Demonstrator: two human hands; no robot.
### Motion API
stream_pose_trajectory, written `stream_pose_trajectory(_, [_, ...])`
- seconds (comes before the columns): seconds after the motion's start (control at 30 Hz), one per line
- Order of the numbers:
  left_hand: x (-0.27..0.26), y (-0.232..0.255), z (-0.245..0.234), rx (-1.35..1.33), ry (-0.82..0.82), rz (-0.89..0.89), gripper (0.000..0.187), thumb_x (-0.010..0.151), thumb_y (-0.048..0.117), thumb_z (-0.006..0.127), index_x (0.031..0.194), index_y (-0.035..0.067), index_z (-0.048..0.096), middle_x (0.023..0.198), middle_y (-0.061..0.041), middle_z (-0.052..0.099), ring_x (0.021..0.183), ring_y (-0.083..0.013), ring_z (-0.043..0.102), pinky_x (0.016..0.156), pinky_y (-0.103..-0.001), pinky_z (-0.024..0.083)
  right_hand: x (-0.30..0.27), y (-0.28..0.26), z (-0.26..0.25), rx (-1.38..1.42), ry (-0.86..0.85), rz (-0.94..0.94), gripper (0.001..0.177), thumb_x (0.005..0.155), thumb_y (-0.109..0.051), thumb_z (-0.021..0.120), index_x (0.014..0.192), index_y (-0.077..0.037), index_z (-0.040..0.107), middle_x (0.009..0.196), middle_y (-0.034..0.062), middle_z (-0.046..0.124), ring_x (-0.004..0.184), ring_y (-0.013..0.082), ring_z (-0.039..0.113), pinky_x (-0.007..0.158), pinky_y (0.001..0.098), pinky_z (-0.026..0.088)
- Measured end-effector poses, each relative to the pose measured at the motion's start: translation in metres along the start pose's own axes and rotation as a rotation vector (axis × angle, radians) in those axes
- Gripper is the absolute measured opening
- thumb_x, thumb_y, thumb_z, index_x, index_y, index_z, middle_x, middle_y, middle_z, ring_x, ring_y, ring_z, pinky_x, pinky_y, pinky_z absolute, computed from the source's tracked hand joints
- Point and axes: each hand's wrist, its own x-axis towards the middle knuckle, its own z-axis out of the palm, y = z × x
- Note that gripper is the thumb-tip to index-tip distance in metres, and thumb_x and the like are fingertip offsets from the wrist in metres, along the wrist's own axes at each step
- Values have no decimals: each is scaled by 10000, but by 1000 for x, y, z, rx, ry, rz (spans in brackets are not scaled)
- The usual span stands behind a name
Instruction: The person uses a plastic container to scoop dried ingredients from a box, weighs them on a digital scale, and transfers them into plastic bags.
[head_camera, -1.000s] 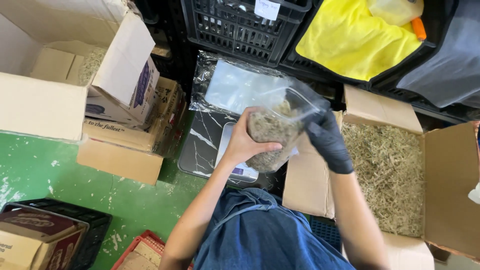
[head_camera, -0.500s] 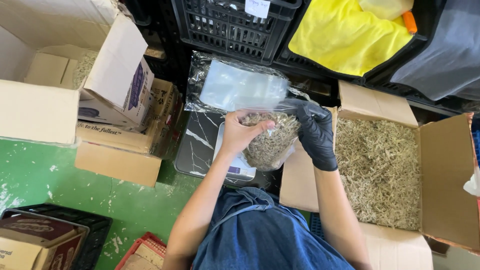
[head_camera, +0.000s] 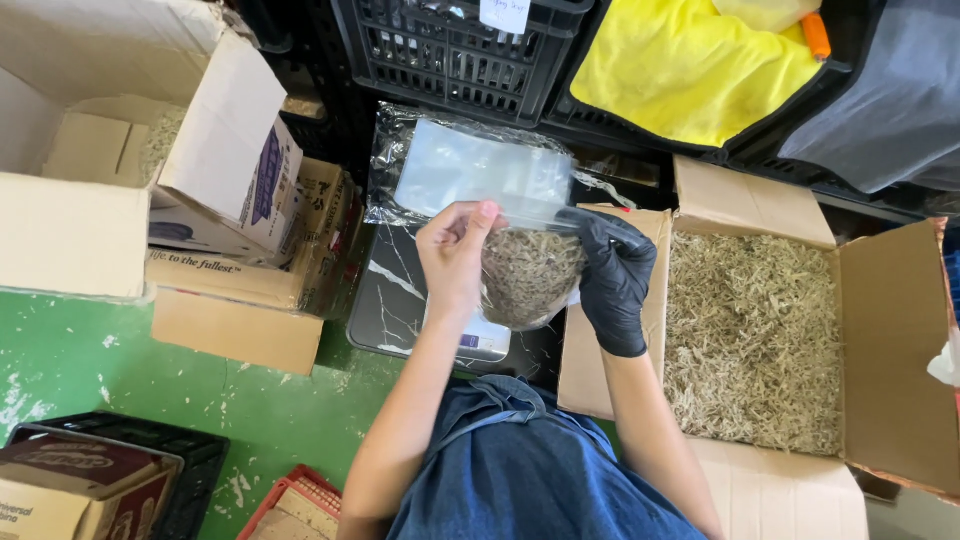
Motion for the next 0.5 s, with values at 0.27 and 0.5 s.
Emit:
stream_pose_trajectory(0.27, [52,114,-7,847,-1001,72,78,825,225,777,884,189,812,837,-40,783,822,-255,706,874,-459,537,3,-14,8,-182,-226,67,147,909,-136,802,948,2,769,939,164,766,979,181,675,914,422,585])
stream_pose_trajectory(0.5, [62,71,-16,963,-1053,297,108,824,200,729,718,179,720,632,13,652,651,-271,653,688,-457,556,10,0,13,-52,-348,150,185,851,-129,837,981,-16,767,1007,166,763,1034,218,695,972,445,566])
